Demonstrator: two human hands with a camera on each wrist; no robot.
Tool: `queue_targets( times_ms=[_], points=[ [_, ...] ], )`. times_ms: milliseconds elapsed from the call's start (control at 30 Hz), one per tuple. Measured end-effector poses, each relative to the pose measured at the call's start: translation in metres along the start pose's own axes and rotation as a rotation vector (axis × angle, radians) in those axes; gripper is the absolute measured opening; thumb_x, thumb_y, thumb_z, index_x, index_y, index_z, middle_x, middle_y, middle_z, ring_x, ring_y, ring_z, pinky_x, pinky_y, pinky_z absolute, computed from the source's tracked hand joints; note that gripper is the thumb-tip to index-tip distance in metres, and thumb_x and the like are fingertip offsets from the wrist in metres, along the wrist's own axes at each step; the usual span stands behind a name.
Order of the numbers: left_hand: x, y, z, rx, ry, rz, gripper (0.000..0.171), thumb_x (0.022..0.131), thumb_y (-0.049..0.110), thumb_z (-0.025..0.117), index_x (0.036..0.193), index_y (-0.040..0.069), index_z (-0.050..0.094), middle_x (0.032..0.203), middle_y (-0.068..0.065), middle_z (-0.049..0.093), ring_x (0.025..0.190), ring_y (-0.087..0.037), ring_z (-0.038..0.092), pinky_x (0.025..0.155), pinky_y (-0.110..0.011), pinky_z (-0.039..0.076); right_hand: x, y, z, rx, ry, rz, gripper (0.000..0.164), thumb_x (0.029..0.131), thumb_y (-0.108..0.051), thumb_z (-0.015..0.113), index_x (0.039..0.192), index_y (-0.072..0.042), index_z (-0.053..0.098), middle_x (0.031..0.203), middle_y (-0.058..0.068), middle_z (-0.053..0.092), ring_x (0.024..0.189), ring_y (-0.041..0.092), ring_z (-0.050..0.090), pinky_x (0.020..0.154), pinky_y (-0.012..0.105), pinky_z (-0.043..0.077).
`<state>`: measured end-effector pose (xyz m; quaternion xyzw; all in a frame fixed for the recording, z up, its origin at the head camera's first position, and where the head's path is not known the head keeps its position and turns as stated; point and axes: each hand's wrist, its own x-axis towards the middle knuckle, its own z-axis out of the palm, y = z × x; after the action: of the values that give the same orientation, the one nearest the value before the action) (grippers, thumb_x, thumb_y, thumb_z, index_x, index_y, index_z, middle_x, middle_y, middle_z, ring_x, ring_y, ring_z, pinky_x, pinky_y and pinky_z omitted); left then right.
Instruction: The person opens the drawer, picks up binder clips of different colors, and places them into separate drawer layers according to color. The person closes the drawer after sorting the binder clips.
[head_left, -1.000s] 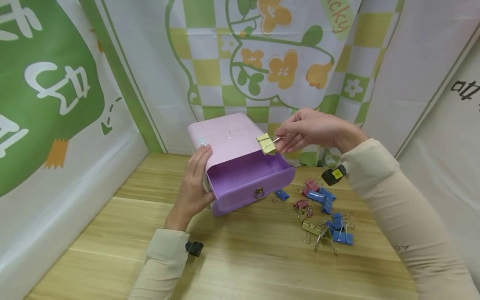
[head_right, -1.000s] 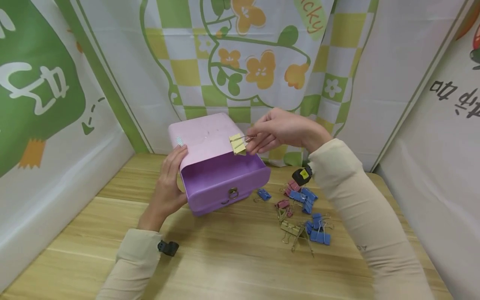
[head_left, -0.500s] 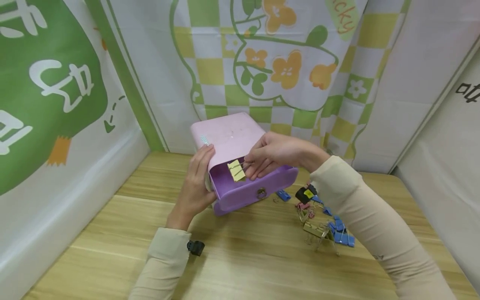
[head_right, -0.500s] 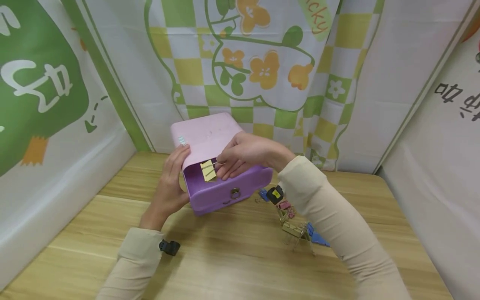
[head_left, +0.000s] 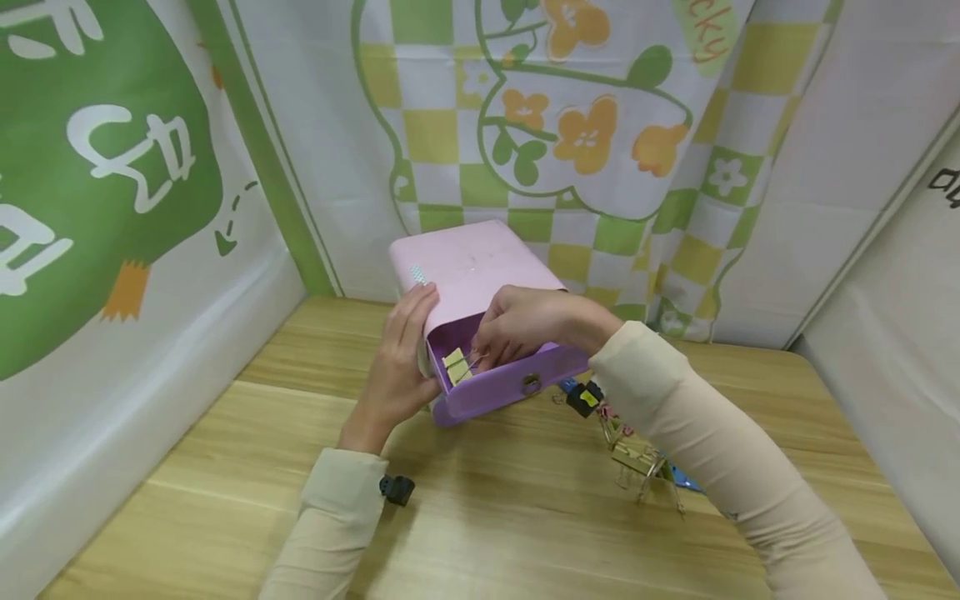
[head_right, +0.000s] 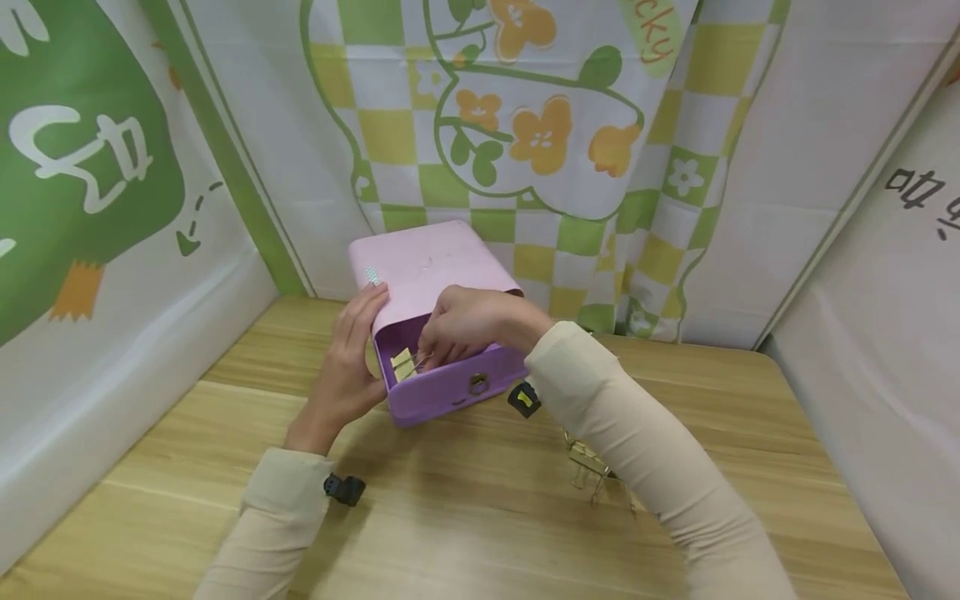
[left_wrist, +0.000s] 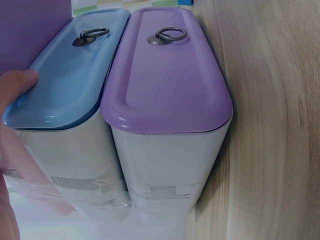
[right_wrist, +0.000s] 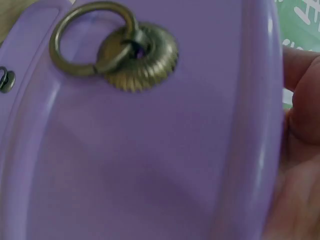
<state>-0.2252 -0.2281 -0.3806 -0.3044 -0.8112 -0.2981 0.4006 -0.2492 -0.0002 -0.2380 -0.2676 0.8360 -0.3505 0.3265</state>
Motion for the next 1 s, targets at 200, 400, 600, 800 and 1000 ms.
queue_targets(
  times_ms=[200,400,600,800,1000],
  points=[
    [0.002,0.000,0.000,0.000,-0.013,-0.001,0.106,0.067,0.007,0.092,0.159,0.000,0.039,0.166,-0.018,0.041,0.157,-0.037,0.034,0.136,-0.045,0.024,0.003,-0.002,0.004,-0.093,-0.023,0.020,0.022,0.100,-0.019,0.062,0.103,-0.010,0.082,0.100,0.005,0.084,0.091,0.017,0.078,0.085,0.029,0.063],
    [0.000,-0.001,0.000,-0.002,-0.015,-0.003,0.107,0.066,0.006,0.093,0.159,0.000,0.039,0.166,-0.018,0.041,0.157,-0.038,0.033,0.136,-0.045,0.024,0.005,-0.004,0.005,-0.128,-0.021,0.053,0.023,0.100,-0.027,0.065,0.102,-0.014,0.084,0.099,0.003,0.084,0.090,0.016,0.077,0.083,0.027,0.061],
    [0.001,-0.002,0.001,-0.005,-0.007,0.002,0.106,0.067,0.008,0.094,0.158,0.000,0.040,0.165,-0.019,0.041,0.157,-0.039,0.034,0.136,-0.047,0.024,-0.002,-0.004,-0.005,-0.125,0.014,0.078,0.031,0.102,-0.037,0.066,0.105,-0.011,0.083,0.101,0.003,0.084,0.096,0.016,0.080,0.087,0.029,0.065],
    [0.000,-0.001,0.000,-0.003,-0.016,-0.014,0.111,0.064,0.009,0.096,0.159,0.001,0.039,0.166,-0.018,0.041,0.157,-0.039,0.033,0.136,-0.048,0.024,-0.020,-0.003,-0.023,-0.012,0.055,0.070,0.039,0.106,-0.033,0.063,0.118,0.001,0.077,0.103,0.011,0.083,0.096,0.020,0.081,0.087,0.033,0.067],
    [0.001,-0.001,0.000,0.000,-0.025,-0.018,0.110,0.065,0.012,0.097,0.158,0.000,0.040,0.166,-0.019,0.040,0.158,-0.038,0.032,0.136,-0.049,0.023,-0.047,-0.005,-0.050,0.019,0.126,0.059,0.042,0.107,-0.032,0.062,0.125,0.004,0.074,0.111,0.016,0.081,0.105,0.027,0.080,0.097,0.040,0.065]
  ],
)
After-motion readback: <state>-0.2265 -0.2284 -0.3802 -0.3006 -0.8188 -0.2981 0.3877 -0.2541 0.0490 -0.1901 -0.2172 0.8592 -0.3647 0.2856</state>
